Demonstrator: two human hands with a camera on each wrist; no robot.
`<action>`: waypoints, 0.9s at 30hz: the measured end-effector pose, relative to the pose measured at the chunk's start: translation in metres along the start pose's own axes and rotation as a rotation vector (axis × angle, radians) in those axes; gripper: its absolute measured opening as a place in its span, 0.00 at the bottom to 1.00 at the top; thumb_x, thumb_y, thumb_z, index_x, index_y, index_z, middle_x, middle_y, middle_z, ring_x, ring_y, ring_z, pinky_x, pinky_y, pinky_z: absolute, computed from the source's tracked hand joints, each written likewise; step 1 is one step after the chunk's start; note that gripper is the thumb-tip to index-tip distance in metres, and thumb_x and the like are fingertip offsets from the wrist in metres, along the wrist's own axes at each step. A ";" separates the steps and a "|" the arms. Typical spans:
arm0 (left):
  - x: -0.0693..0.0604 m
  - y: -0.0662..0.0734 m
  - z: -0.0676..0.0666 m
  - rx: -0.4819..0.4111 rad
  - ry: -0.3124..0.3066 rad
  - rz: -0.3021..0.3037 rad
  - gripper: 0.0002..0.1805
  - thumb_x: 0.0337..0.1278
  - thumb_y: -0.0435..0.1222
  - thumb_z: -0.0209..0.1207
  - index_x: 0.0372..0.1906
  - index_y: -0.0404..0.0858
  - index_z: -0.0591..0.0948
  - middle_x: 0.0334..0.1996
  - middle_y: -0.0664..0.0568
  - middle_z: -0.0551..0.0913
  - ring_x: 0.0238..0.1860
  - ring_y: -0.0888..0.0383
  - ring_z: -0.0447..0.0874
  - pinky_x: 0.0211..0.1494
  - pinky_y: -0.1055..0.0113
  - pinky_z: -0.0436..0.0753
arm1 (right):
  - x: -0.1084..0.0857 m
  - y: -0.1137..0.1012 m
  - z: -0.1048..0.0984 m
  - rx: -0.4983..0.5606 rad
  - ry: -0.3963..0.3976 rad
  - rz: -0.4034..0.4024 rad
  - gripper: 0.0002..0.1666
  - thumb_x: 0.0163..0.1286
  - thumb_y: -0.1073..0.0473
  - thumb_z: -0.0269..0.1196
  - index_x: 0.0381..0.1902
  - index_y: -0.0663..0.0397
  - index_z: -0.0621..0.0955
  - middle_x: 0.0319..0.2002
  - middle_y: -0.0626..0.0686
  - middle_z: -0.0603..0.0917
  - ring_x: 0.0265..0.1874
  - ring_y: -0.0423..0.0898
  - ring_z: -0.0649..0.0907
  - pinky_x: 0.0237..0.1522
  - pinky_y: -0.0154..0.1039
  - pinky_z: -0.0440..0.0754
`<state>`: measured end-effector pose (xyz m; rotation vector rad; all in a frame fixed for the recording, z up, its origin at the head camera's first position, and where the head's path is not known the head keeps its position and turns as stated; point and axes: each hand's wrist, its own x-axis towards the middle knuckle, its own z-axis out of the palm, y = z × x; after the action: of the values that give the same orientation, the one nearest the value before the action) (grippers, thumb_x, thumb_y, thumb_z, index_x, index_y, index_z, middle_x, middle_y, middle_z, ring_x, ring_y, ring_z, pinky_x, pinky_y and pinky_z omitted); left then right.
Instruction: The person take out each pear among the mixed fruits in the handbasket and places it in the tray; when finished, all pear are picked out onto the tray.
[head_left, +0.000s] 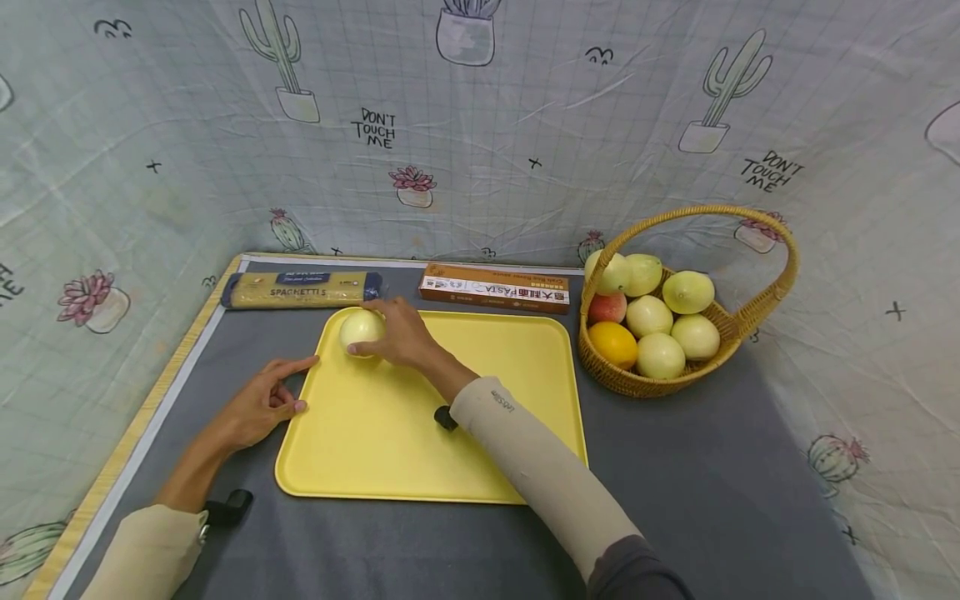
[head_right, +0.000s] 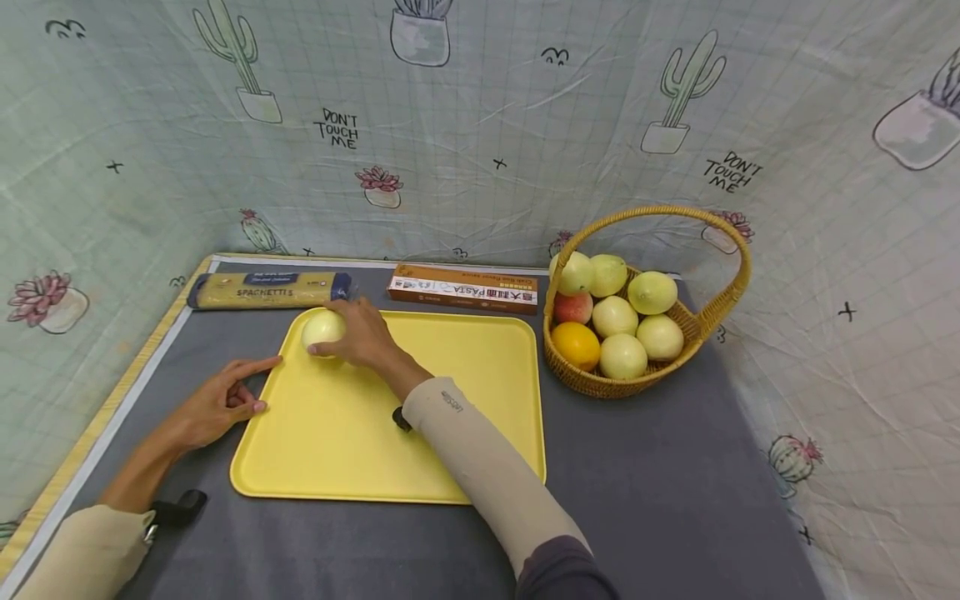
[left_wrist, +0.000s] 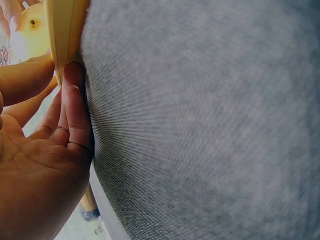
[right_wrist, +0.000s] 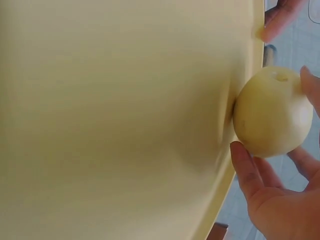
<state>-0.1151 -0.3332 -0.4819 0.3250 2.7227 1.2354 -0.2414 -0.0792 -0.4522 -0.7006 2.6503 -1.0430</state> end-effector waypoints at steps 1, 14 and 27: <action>0.000 0.000 0.000 0.002 0.001 0.004 0.37 0.71 0.30 0.66 0.80 0.32 0.67 0.62 0.32 0.71 0.31 0.62 0.76 0.35 0.68 0.77 | 0.000 0.000 0.000 -0.001 -0.002 0.004 0.48 0.63 0.37 0.78 0.78 0.38 0.75 0.65 0.54 0.77 0.57 0.48 0.78 0.52 0.41 0.80; 0.000 -0.001 0.003 -0.014 -0.003 0.021 0.37 0.72 0.29 0.65 0.80 0.30 0.66 0.64 0.30 0.69 0.31 0.61 0.76 0.36 0.68 0.78 | -0.003 -0.001 -0.006 -0.001 -0.002 0.007 0.49 0.63 0.38 0.78 0.79 0.36 0.73 0.67 0.54 0.76 0.62 0.50 0.79 0.61 0.47 0.81; 0.000 -0.001 0.002 -0.014 0.014 0.051 0.37 0.70 0.28 0.66 0.79 0.29 0.67 0.63 0.30 0.70 0.30 0.62 0.75 0.35 0.69 0.77 | -0.034 -0.007 -0.035 0.071 0.134 -0.111 0.49 0.65 0.40 0.78 0.80 0.36 0.72 0.68 0.53 0.76 0.60 0.51 0.82 0.58 0.48 0.83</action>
<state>-0.1148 -0.3328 -0.4841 0.3874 2.7329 1.2733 -0.2219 -0.0467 -0.4214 -0.7978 2.6964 -1.2486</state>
